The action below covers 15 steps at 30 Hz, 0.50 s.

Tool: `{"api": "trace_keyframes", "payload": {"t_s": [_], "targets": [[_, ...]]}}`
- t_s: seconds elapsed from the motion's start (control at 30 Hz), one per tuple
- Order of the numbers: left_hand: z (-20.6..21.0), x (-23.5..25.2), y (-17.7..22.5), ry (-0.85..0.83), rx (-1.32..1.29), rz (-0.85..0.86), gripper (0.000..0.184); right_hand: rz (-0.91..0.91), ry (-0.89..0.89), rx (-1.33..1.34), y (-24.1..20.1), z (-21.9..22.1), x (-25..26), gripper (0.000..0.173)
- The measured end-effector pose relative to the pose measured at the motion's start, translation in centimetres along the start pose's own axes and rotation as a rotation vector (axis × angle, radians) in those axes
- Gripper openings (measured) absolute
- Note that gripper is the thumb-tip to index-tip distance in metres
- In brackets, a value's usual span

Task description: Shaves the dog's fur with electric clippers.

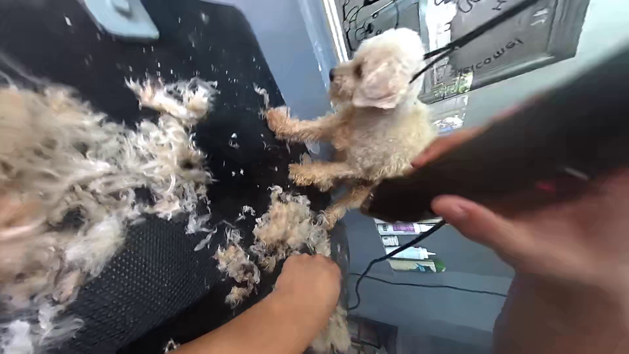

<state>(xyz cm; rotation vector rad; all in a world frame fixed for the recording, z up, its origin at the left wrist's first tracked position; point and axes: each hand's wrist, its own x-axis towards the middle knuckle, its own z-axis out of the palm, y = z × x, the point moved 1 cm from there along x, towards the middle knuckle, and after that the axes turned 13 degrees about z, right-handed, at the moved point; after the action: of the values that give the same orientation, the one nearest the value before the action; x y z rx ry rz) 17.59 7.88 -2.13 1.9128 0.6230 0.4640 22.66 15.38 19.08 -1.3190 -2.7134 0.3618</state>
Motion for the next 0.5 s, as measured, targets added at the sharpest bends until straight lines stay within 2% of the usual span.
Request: {"api": "trace_keyframes", "payload": {"t_s": [0.1, 0.23, 0.27, 0.33, 0.4, 0.5], "targets": [[-2.9, -0.9, -0.2, 0.083, 0.102, -0.097, 0.033, 0.046, 0.276, 0.136, 1.1, -0.6, -6.0, 0.078], [-7.6, -0.7, -2.5, 0.484, 0.154, -0.102, 0.037, 0.023, 0.63, 0.32, 4.8, 1.0, -12.4, 0.059], [-9.1, 0.0, -2.9, 0.575, 0.115, -0.08, 0.037, 0.051, 0.715, 0.335, 5.7, 2.2, -13.5, 0.057], [-11.9, 2.2, -3.4, 0.737, 0.025, -0.025, 0.033, 0.218, 0.746, 0.383, 7.0, 5.0, -15.1, 0.055], [-14.5, 5.5, -3.6, 0.744, -0.048, 0.001, 0.038, 0.371, 0.741, 0.489, 8.9, 7.8, -16.7, 0.06], [-16.4, 11.8, -4.3, 0.676, -0.163, 0.046, 0.051, 0.472, 0.88, 0.672, 10.9, 10.8, -17.7, 0.063]]}}
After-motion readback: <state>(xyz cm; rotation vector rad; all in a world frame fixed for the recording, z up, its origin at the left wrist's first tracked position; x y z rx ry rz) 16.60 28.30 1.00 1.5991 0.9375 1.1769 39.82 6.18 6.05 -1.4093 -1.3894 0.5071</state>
